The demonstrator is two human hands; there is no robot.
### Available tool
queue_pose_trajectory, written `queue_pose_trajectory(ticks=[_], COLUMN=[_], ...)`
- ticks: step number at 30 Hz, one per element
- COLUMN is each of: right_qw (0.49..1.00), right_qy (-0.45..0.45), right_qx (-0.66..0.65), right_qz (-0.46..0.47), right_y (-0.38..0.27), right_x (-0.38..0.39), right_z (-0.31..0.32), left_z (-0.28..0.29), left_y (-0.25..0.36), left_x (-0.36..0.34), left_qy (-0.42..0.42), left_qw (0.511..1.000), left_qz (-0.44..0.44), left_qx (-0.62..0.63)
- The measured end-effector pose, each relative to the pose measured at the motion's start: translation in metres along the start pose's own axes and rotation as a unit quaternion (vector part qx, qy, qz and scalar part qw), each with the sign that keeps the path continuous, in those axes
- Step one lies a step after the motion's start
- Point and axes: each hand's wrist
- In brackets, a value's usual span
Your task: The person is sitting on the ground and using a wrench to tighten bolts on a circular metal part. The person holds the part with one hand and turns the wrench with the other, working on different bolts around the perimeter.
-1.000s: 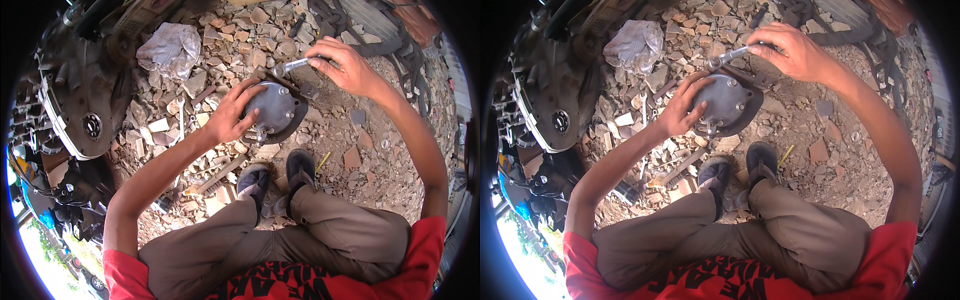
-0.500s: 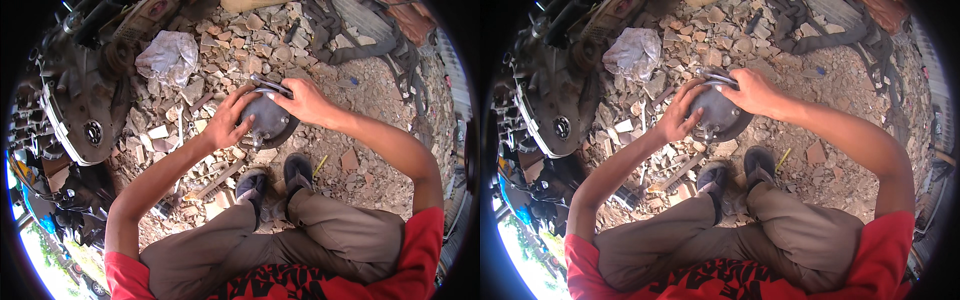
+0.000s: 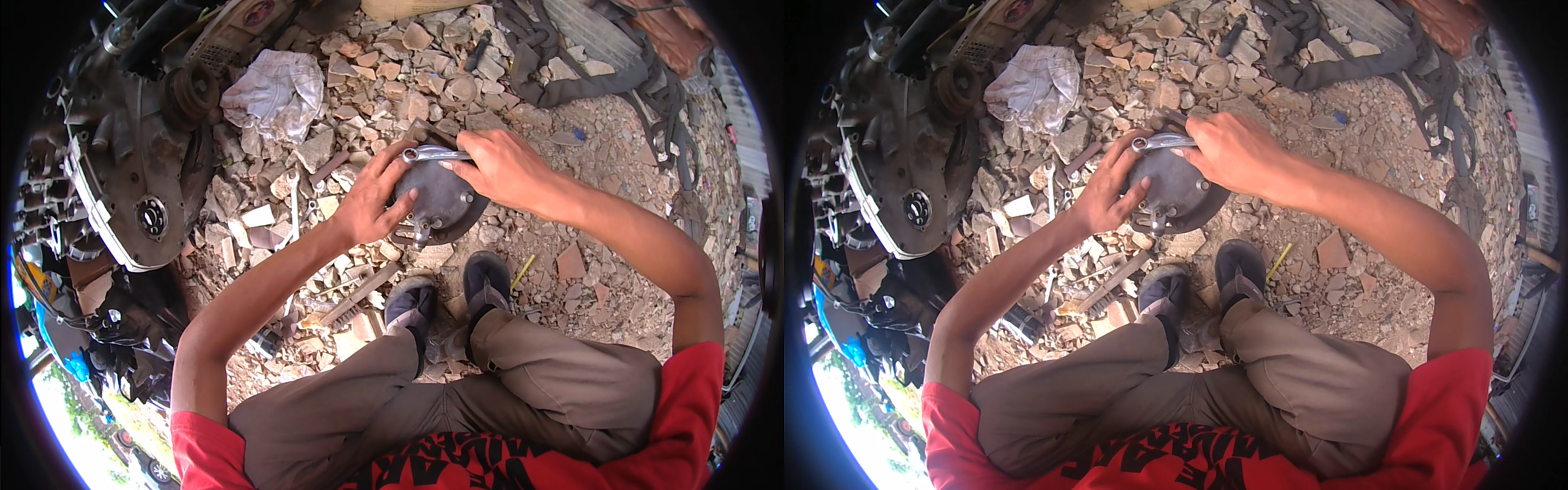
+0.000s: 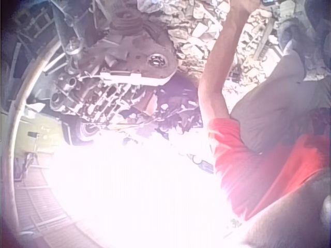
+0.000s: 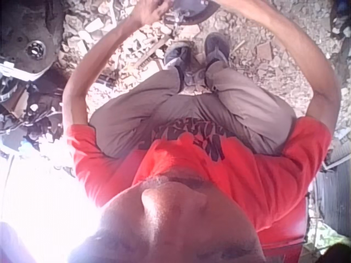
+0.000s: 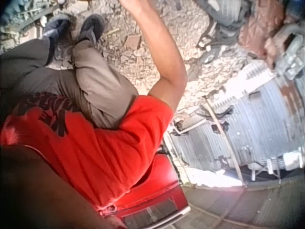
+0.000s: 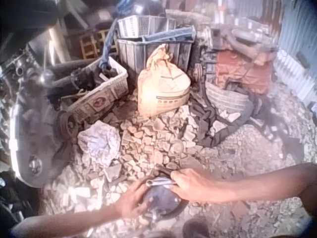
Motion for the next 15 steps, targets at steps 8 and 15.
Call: queue_pose_trajectory(ticks=[8,15], right_qw=[0.993,0.998], right_qy=[0.073,-0.047], right_qx=[-0.007,0.029], right_qz=[0.091,-0.029], right_y=[0.005,-0.004], right_x=[-0.003,-0.003], right_z=[-0.006,0.008], left_z=[0.001,-0.001], left_y=[0.001,0.001], left_x=[-0.001,0.001], left_qy=[-0.004,0.008], left_qw=[1.0,1.0], left_qz=[-0.009,0.004], left_qx=[-0.006,0.01])
Point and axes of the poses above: each hand's wrist, its own x-axis away from the middle knuckle, its own z-axis out of the back of the hand, y = z × x, and after that the axes turned 13 degrees about -z, right-handed
